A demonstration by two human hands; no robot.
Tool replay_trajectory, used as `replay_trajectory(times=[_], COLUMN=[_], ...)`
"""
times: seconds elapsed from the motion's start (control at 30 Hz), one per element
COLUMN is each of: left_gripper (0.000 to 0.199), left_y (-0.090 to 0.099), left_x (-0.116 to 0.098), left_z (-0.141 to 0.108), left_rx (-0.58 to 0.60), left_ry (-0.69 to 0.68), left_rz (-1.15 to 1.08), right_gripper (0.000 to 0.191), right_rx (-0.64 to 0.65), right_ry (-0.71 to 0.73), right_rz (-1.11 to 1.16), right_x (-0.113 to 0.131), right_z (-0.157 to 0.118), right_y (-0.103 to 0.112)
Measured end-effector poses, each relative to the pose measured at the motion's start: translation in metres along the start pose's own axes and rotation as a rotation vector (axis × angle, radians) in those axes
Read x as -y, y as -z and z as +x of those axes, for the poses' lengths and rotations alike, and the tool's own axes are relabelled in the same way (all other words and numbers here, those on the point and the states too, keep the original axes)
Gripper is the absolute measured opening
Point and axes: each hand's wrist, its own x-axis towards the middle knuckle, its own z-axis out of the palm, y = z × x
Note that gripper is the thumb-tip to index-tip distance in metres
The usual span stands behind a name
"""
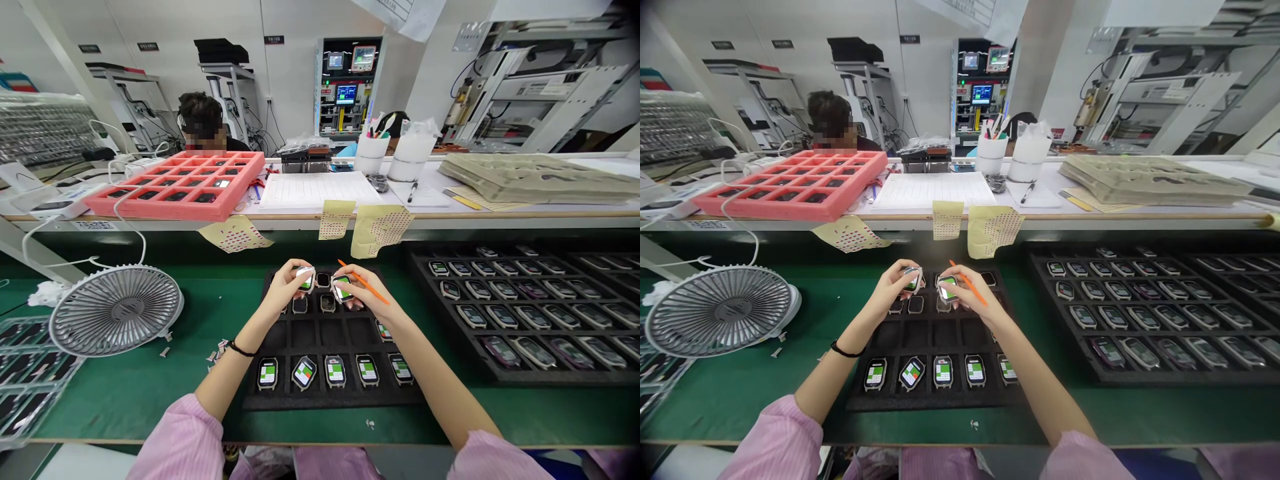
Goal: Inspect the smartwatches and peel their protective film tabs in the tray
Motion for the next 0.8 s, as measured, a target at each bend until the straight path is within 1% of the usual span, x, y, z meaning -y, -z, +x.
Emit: replay_trajectory(times=[0.07,0.23,0.4,0.57,0.63,0.73,0.8], left_gripper=[0.038,0.038,0.042,0.047,0.046,0.044,0.043], left_y=[-0.0001,-0.0004,0.0018,0.004,0.0035,0.0019,0.0012], left_x=[-0.0002,-0.0002,0.0014,0.0031,0.0028,0.0019,0.0018], left_z=[0.0,-0.0008,-0.0001,0.0008,0.0004,-0.0003,-0.0007], left_rx=[-0.013,-0.017,0.051,0.105,0.102,0.085,0.079], left_ry=[0.021,0.027,-0.013,-0.036,-0.03,-0.015,-0.013], left_rz=[0.006,0.001,0.002,0.0,-0.001,0.002,0.014], right_gripper=[0.025,0.028,0.028,0.039,0.036,0.029,0.029], right_rx=[-0.003,0.08,0.128,0.144,0.114,0.008,-0.061], right_ry=[-0.002,0.035,0.071,0.045,0.046,0.023,-0.011], right_rz=[-0.004,-0.017,-0.012,0.011,0.009,0.01,0.018], right_x=[0.0012,0.0025,0.001,-0.0015,-0.0015,-0.0008,-0.0002], right_z=[-0.0007,-0.0024,-0.0019,0.0001,0.0002,0.0,0.0001], right_y=[-0.0009,-0.001,0.0004,0.0005,0.0,-0.0011,-0.0016])
